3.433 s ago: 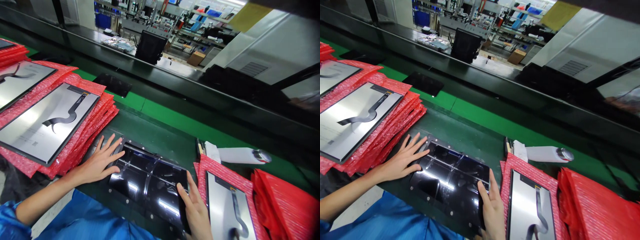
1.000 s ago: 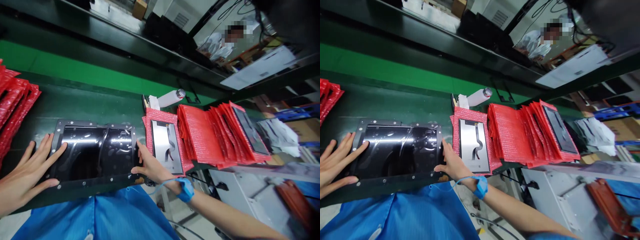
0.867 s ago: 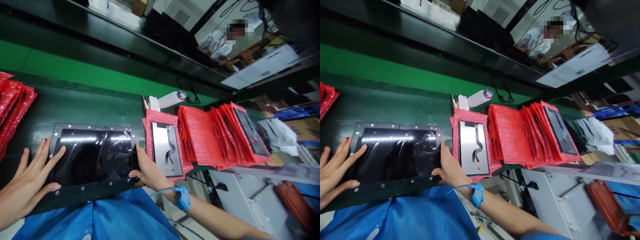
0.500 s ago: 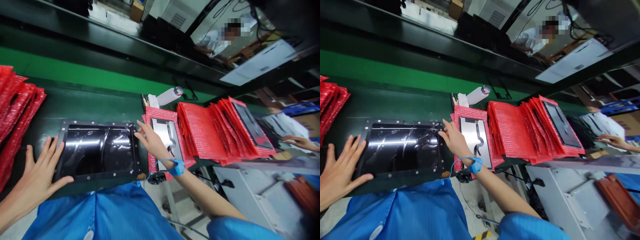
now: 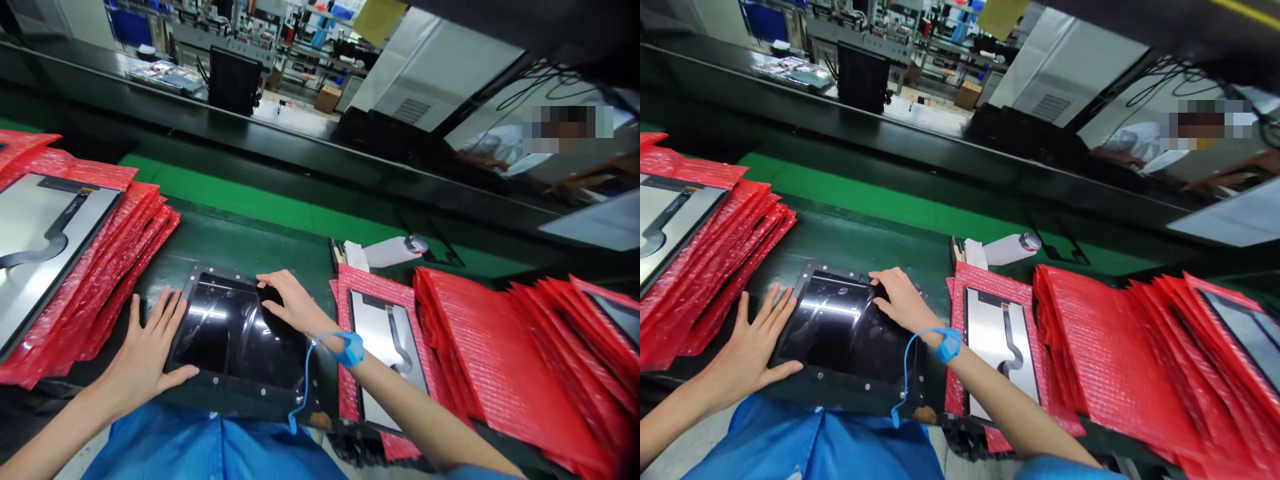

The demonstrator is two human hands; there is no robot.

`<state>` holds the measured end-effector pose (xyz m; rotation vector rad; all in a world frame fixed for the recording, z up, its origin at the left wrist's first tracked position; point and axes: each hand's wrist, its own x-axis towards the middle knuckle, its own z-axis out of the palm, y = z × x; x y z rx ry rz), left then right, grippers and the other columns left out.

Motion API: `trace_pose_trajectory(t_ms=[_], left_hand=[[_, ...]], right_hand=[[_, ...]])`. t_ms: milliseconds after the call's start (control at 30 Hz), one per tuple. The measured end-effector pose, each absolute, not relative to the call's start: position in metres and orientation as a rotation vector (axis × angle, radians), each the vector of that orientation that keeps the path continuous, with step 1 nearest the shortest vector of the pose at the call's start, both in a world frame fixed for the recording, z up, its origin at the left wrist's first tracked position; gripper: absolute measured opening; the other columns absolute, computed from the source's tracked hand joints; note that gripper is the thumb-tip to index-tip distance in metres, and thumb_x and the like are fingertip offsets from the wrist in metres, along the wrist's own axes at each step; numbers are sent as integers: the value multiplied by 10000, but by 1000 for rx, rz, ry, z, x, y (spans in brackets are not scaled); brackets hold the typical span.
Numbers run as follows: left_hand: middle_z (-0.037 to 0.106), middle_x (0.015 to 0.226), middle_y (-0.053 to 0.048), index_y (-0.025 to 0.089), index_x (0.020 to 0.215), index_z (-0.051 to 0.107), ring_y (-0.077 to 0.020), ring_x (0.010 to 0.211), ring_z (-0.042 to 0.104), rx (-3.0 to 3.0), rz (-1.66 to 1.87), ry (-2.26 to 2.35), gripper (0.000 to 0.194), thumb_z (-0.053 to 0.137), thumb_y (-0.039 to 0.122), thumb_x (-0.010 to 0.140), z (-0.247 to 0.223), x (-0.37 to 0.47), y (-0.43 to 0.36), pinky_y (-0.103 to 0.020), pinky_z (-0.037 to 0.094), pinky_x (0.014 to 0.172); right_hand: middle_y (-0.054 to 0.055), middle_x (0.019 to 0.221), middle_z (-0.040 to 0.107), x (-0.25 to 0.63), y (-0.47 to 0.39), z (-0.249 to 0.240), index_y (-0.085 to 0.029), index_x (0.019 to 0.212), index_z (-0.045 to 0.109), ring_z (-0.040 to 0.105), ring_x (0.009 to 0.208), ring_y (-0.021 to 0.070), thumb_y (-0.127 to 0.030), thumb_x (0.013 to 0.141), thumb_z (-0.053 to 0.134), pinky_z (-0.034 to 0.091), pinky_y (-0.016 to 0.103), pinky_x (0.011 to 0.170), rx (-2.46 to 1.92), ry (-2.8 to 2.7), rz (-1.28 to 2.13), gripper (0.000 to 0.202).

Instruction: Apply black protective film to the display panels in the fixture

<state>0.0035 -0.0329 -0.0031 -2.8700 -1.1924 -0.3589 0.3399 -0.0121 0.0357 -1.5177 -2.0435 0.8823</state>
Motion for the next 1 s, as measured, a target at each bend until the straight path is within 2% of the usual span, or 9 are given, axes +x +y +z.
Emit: trace_pose_trajectory(t_ms=[100,233,400,467,567,667,733,800,1000], left_hand=[[207,1616,-214,110,1588,59,-403,1518,101,-2852,-368,-1310,1003,481,687,883,-6,10,-38,-698,40,1174],[130,1637,-206,139,1586,99,-399,1524,28,-2816,-511,-1465,869,497,556,936,-11,22,-46,-690,108,1172],[218,1633,-149,226,1454,370,-370,1530,71,-2927,-908,-1668,563,540,409,950,-12,28,-53,-663,136,1187],[398,1548,-135,245,1359,446,-326,1471,314,-3023,-1188,-1855,422,510,389,967,-5,34,-48,-566,296,1172],[626,1243,-86,224,1192,525,-223,1169,602,-3064,-1732,-2031,282,488,406,979,19,63,-17,-381,482,1023],[648,1084,-41,165,1107,562,-202,1075,620,-2961,-2184,-1965,307,529,429,952,53,115,43,-330,500,960],[638,1112,-46,119,1190,557,-198,1042,636,-2922,-2229,-1963,394,396,428,1004,72,152,88,-329,521,909],[613,1165,-72,93,1224,578,-197,1044,639,-2896,-2200,-1998,449,302,396,1041,87,182,129,-364,527,896],[595,1254,-93,152,1250,585,-217,1095,615,-2735,-2018,-2147,344,490,368,999,120,203,196,-419,541,914]], right_hand=[[48,1010,648,344,8,35,-185,1197,592,545,1018,224,-115,725,724,405,430,980,-1495,-1888,1196,495],[1,895,624,349,19,37,-193,1157,581,583,863,169,-202,701,766,452,366,880,-1411,-1832,1360,493],[-19,843,578,351,13,62,-213,1150,545,575,755,133,-342,733,771,498,310,750,-1306,-1757,1489,492],[-5,890,580,356,12,80,-226,1136,543,586,790,139,-366,732,788,512,309,754,-1277,-1715,1468,492],[32,1004,591,374,14,108,-243,1122,559,607,920,178,-401,747,792,533,346,820,-1296,-1632,1192,469],[66,1163,582,398,9,127,-257,1127,578,583,1105,224,-447,804,737,494,417,983,-1396,-1529,671,407],[76,1225,576,410,-2,129,-257,1138,587,568,1170,240,-474,824,709,443,444,1067,-1452,-1438,477,400],[87,1219,603,416,-21,124,-250,1143,602,582,1178,255,-503,834,685,443,449,1079,-1511,-1391,509,408],[115,1260,654,433,-64,96,-257,1120,699,598,1217,324,-564,728,760,512,409,1028,-1665,-1407,772,501]])
